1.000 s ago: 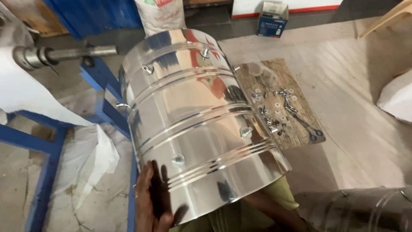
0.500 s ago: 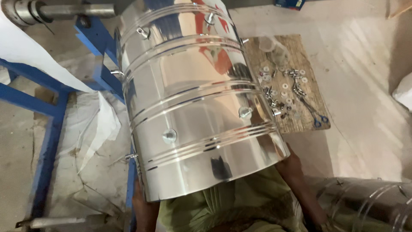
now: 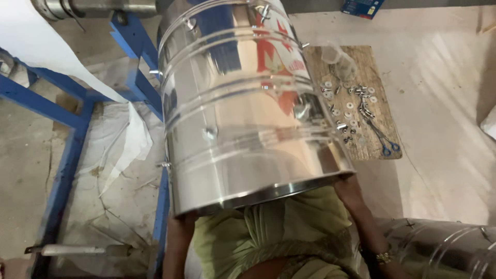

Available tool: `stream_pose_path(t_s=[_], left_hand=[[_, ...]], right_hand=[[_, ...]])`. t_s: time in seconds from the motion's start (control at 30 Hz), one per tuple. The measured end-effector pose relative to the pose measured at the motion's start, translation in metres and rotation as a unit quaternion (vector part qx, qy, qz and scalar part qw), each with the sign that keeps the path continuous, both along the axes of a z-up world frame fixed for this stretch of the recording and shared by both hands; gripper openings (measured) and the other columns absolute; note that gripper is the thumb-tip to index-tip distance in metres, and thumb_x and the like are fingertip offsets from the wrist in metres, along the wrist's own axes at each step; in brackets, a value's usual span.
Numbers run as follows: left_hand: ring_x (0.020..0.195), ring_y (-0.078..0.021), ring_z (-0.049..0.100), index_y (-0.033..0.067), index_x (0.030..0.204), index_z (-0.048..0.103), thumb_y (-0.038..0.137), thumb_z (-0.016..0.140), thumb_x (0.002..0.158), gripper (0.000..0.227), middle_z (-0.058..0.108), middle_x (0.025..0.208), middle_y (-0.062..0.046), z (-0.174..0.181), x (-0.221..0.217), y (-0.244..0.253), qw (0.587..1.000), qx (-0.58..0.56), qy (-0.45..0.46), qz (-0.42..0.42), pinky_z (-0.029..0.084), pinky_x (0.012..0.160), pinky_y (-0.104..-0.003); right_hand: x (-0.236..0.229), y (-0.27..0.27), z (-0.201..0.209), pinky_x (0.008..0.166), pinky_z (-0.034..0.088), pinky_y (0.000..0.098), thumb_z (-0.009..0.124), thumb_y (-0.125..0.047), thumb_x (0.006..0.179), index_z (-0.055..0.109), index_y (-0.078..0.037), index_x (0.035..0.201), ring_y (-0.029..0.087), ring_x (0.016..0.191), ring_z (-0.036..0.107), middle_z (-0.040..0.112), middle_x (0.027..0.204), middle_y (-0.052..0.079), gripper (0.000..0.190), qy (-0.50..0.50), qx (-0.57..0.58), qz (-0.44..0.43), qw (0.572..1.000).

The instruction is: The person assembles a cylindrical stainless steel container by hand. They hold the container on their lap, insert bolts into pre-drilled holes, and tighten them to secure the sections together.

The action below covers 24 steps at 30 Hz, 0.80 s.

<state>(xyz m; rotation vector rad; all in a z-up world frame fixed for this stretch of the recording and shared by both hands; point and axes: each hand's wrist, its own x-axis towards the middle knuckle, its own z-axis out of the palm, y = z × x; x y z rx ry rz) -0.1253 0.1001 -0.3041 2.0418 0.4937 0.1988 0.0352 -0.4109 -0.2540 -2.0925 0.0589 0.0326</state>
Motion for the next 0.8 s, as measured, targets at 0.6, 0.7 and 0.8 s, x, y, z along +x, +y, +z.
stream_pose_path(t_s=[0.6,0.7,0.8], left_hand=[[0.055,-0.0314,0.061,-0.0042,0.114,0.062,0.017,0.057,0.102,0.025,0.063,0.068,-0.021,0.314,0.089,-0.033,0.987,0.105,-0.121,0.021,0.046,0.054,-0.042],[0.051,-0.0302,0.06,-0.0035,0.111,0.061,0.016,0.055,0.104,0.022,0.062,0.065,-0.02,0.321,0.099,-0.035,0.989,0.1,-0.111,0.022,0.045,0.053,-0.042],[0.051,-0.0268,0.058,-0.0028,0.114,0.062,0.017,0.056,0.104,0.023,0.06,0.064,-0.019,0.318,0.104,-0.035,0.984,0.128,-0.121,0.038,0.044,0.052,-0.041]], right_hand=[[0.029,0.025,0.19,0.077,0.047,0.0349,0.072,-0.015,0.096,0.074,0.002,0.103,0.02,0.087,0.063,0.073,0.092,0.012,0.019,0.012,-0.047,-0.132,0.99],[0.035,0.032,0.202,0.076,0.047,0.0341,0.07,-0.016,0.095,0.073,0.003,0.106,0.019,0.086,0.063,0.073,0.094,0.012,0.022,-0.011,-0.016,-0.135,0.991],[0.039,0.033,0.2,0.076,0.048,0.0329,0.069,-0.018,0.095,0.072,0.003,0.107,0.019,0.086,0.064,0.074,0.096,0.012,0.024,-0.039,0.021,-0.127,0.991]])
